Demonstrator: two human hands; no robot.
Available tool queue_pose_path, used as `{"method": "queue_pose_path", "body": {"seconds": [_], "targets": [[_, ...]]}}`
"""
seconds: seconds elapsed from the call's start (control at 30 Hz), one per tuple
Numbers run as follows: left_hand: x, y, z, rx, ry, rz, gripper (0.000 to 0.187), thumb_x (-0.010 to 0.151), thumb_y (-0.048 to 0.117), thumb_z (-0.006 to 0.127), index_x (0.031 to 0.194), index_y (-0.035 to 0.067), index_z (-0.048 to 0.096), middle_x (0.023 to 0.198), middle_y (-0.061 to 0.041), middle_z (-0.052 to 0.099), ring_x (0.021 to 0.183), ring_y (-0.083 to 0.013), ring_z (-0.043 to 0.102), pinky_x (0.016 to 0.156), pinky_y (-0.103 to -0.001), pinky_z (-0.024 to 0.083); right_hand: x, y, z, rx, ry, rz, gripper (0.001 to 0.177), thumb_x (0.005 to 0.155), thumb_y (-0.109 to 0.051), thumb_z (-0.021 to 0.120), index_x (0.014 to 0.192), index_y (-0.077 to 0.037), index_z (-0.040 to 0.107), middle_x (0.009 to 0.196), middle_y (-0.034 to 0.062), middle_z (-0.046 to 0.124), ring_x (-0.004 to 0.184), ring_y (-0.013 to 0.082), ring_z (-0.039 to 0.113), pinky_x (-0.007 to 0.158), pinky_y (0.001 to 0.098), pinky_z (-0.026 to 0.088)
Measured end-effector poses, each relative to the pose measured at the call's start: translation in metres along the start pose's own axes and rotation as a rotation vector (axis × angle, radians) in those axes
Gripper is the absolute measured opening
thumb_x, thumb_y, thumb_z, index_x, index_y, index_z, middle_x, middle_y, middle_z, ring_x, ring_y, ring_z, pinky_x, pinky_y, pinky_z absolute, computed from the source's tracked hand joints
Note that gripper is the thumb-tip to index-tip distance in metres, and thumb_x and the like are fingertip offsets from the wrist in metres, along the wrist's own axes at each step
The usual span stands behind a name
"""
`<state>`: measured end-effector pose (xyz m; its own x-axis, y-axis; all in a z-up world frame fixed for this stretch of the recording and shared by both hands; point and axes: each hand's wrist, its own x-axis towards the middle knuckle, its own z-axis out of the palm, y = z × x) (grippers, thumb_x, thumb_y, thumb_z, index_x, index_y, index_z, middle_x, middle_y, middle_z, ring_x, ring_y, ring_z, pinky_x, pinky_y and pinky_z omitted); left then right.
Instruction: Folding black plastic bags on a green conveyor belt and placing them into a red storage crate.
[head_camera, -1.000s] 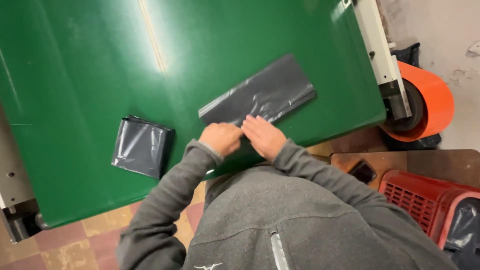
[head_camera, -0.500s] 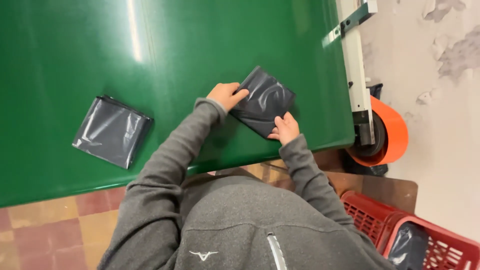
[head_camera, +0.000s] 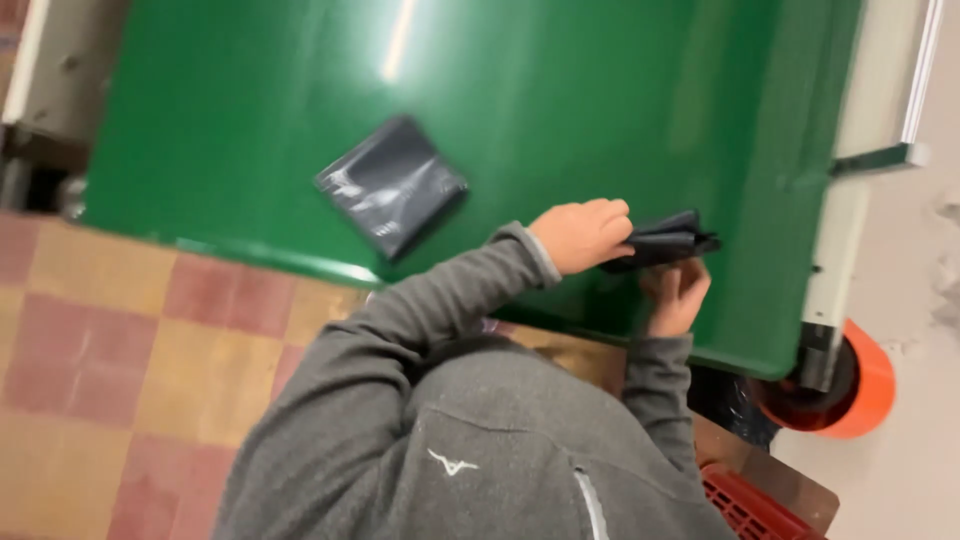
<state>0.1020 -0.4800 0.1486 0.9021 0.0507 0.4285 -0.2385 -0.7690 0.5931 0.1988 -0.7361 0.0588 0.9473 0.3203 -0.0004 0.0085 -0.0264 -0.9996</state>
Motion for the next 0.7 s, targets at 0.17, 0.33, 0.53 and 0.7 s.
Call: {"method": "queue_pose_path", "body": {"seconds": [0.17,0.33,0.53,0.7], "targets": [[-0.096,-0.052,-0.149,0.008,0.155,-0.173,0.029,0.087,0.036,0.075,0.090,0.010,0.063,0.093,-0.012,0.061,0.086,-0.0335,0.066,0.071,-0.045,0.054,-0.031,-0.033,0.162,0.067,-0.237,-0.225,0.034,0.106,-0.009,0.070,0.134,-0.003,0.052,0.120,0.0048,0.062,0.101,0.0140,0.060,0.089,0.0297,0.055],[-0.173,-0.136,-0.206,-0.078,0.201,-0.521,0.032,0.101,0.037,0.067,0.107,0.008,0.056,0.094,-0.018,0.069,0.084,-0.0441,0.066,0.072,-0.052,0.051,-0.045,-0.009,0.277,0.191,-0.392,0.204,0.033,0.094,-0.006,0.070,0.126,-0.004,0.061,0.105,0.0035,0.070,0.075,0.0101,0.062,0.064,0.0245,0.050],[-0.186,-0.187,-0.172,-0.020,0.197,-0.626,0.034,0.096,0.042,0.065,0.107,0.010,0.056,0.097,-0.016,0.070,0.081,-0.0420,0.067,0.069,-0.053,0.051,-0.045,0.012,0.307,-0.097,-0.242,0.223,0.029,0.092,-0.008,0.073,0.120,-0.001,0.065,0.095,0.0074,0.069,0.065,0.0125,0.056,0.057,0.0275,0.045],[-0.192,-0.206,-0.145,0.311,0.182,-0.440,0.039,0.098,0.046,0.068,0.111,0.011,0.056,0.102,-0.009,0.062,0.094,-0.0318,0.063,0.069,-0.047,0.052,-0.104,-0.057,0.341,-0.727,-0.061,-0.350,0.055,0.086,-0.016,0.080,0.131,0.001,0.054,0.124,0.0187,0.057,0.108,0.0312,0.052,0.095,0.0447,0.043]]}}
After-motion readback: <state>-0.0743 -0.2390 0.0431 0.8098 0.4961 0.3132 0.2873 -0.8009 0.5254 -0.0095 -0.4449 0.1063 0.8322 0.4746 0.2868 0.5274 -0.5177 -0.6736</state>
